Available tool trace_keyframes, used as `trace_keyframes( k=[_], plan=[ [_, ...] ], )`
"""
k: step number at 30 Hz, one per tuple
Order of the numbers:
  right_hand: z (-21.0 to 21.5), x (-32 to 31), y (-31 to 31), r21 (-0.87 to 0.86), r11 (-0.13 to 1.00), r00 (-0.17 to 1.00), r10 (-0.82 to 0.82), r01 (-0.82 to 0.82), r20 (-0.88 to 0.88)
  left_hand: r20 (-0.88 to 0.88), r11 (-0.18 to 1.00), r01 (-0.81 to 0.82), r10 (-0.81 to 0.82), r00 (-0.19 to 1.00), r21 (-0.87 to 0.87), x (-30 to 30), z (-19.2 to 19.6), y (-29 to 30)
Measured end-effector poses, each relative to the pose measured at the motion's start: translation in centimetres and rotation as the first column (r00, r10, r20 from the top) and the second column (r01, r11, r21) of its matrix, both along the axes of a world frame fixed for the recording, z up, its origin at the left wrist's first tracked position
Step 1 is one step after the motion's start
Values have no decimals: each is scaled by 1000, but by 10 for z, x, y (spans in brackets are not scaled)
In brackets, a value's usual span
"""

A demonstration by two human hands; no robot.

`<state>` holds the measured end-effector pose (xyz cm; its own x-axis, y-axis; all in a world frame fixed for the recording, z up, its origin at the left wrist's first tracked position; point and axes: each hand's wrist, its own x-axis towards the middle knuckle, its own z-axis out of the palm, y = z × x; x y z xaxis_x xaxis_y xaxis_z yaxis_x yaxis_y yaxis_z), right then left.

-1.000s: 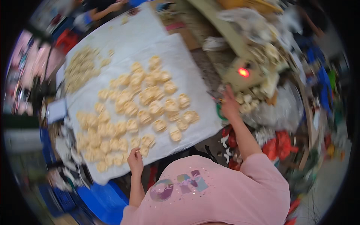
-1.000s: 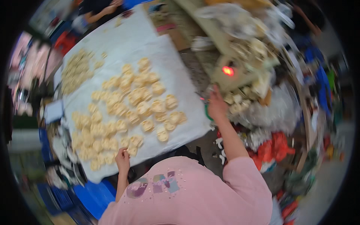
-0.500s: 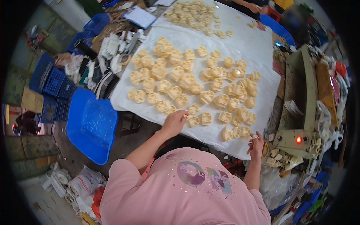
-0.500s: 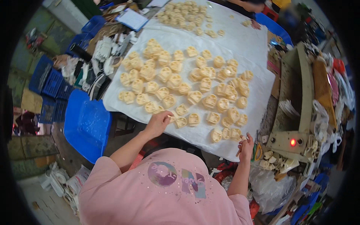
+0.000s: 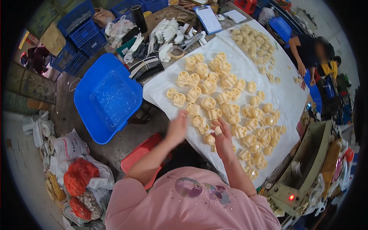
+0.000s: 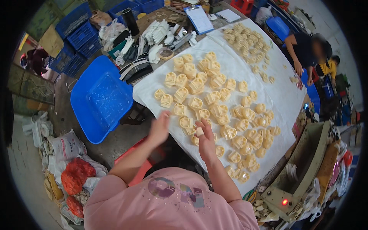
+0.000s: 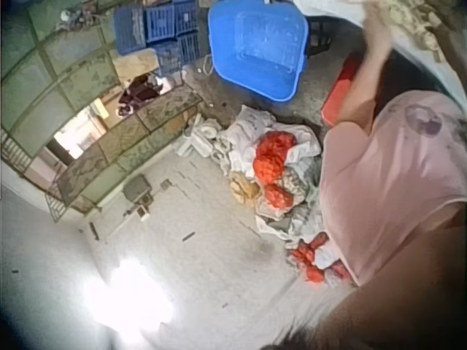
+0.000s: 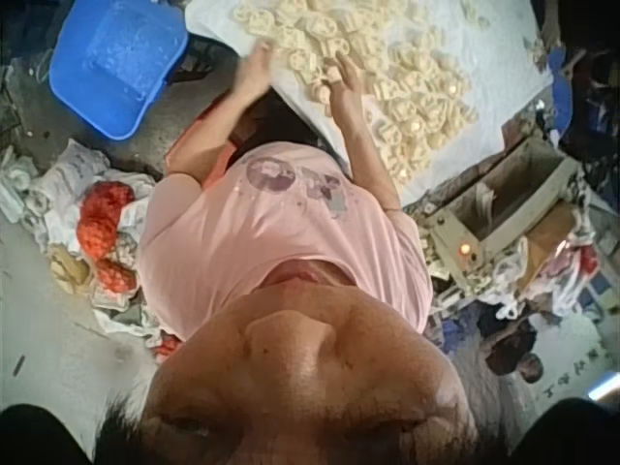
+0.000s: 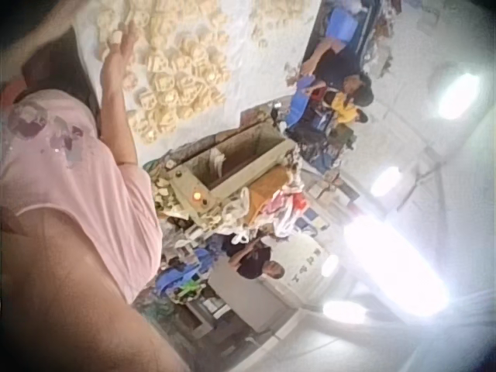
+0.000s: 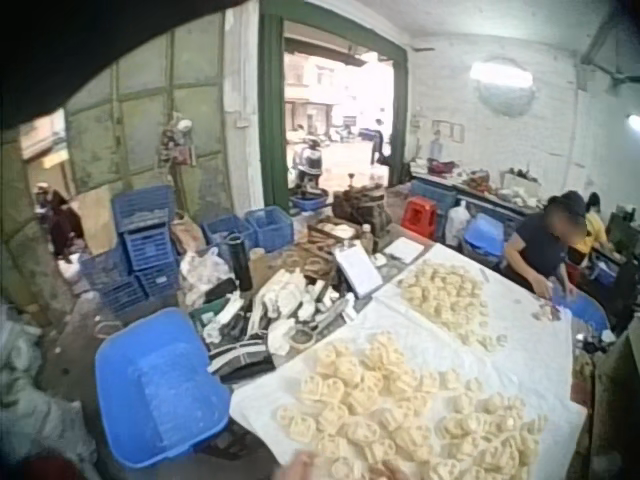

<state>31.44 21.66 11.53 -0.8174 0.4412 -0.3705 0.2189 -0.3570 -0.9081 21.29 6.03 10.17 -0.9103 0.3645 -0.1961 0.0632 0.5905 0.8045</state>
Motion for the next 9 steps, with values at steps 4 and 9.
trace_keyframes(
  k=[4,9],
  plan=[
    [-24,24,8,168,964,978,208,-209,20,-176,954,-227,193,965,-197,-117,-28,-42],
    [-26,71,30,158,957,928,181,-242,325,-222,917,-215,145,964,-335,-212,-113,-21]
  ],
)
